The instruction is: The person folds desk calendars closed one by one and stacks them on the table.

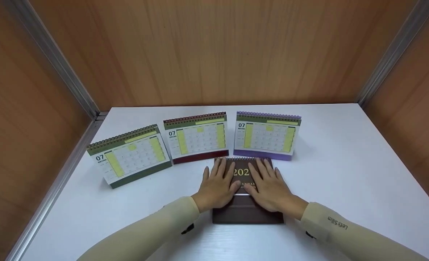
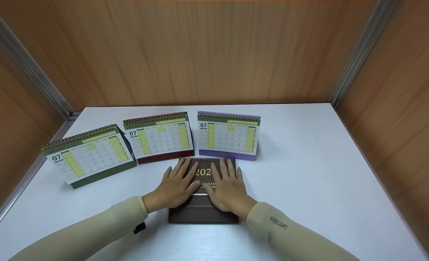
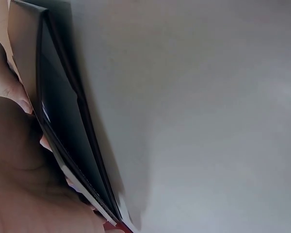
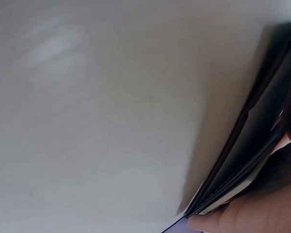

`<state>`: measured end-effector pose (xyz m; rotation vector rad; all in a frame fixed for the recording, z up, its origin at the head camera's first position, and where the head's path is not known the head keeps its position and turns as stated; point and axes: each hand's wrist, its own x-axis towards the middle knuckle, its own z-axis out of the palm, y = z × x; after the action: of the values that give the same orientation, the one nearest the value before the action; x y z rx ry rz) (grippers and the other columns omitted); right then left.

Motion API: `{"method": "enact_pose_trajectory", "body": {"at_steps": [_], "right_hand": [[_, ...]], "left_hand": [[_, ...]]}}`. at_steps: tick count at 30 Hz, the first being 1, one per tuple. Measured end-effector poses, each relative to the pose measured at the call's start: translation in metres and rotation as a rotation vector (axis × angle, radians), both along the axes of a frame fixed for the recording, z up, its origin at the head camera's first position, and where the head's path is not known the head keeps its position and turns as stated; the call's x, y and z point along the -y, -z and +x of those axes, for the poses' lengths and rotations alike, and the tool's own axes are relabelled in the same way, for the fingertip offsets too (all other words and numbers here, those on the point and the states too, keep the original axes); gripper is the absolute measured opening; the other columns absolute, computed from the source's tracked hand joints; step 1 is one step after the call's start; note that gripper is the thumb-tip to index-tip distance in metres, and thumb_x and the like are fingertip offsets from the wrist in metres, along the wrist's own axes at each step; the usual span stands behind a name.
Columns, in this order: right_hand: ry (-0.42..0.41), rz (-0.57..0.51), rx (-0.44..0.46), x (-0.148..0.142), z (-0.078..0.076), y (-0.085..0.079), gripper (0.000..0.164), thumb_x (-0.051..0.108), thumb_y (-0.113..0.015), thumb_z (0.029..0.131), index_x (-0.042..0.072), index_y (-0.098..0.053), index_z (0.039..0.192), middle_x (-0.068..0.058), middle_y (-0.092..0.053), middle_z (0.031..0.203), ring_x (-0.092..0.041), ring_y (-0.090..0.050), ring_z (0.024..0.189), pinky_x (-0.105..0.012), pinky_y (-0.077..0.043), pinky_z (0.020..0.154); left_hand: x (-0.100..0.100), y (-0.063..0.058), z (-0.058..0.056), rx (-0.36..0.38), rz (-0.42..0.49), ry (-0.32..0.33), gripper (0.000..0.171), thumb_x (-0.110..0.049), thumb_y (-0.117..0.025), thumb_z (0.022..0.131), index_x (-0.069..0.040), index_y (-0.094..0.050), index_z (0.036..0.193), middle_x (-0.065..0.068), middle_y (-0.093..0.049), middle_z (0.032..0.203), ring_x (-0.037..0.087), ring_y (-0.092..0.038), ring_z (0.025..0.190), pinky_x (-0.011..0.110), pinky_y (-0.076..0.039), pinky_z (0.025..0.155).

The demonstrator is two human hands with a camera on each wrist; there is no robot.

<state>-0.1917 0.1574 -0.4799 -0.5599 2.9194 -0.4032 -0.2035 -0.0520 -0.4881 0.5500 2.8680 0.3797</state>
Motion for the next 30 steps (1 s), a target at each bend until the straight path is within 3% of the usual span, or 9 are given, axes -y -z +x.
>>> {"method": "enact_pose_trajectory", "body": {"at_steps": [18, 24, 30], "right_hand": [[-0.012, -0.007, -0.051, 0.002, 0.003, 0.009, 0.075, 0.050, -0.040, 0.112, 0.002, -0.026, 0.167, -0.027, -0.012, 0.175, -0.048, -0.008, 0.161, -0.070, -0.015, 0.126], [-0.014, 0.000, -0.066, 0.003, 0.005, 0.008, 0.074, 0.049, -0.043, 0.112, 0.002, -0.027, 0.167, -0.027, -0.013, 0.175, -0.049, -0.008, 0.161, -0.070, -0.015, 0.126], [-0.034, -0.036, -0.091, 0.001, 0.004, 0.018, 0.076, 0.053, -0.039, 0.112, 0.001, -0.026, 0.167, -0.028, -0.011, 0.175, -0.049, -0.006, 0.161, -0.073, -0.013, 0.125]], "left_hand": [[-0.003, 0.005, 0.003, -0.013, -0.048, 0.016, 0.072, -0.053, -0.026, 0.114, -0.013, -0.013, 0.172, 0.017, -0.001, 0.178, 0.036, 0.005, 0.164, 0.066, -0.009, 0.129], [-0.003, 0.003, 0.005, 0.002, -0.025, 0.013, 0.071, -0.051, -0.030, 0.115, -0.012, -0.013, 0.172, 0.017, -0.001, 0.178, 0.036, 0.005, 0.164, 0.066, -0.009, 0.129], [-0.003, 0.008, 0.003, -0.011, -0.042, 0.012, 0.072, -0.054, -0.026, 0.114, -0.013, -0.012, 0.172, 0.016, 0.002, 0.178, 0.036, 0.007, 0.164, 0.066, -0.009, 0.129]]}}
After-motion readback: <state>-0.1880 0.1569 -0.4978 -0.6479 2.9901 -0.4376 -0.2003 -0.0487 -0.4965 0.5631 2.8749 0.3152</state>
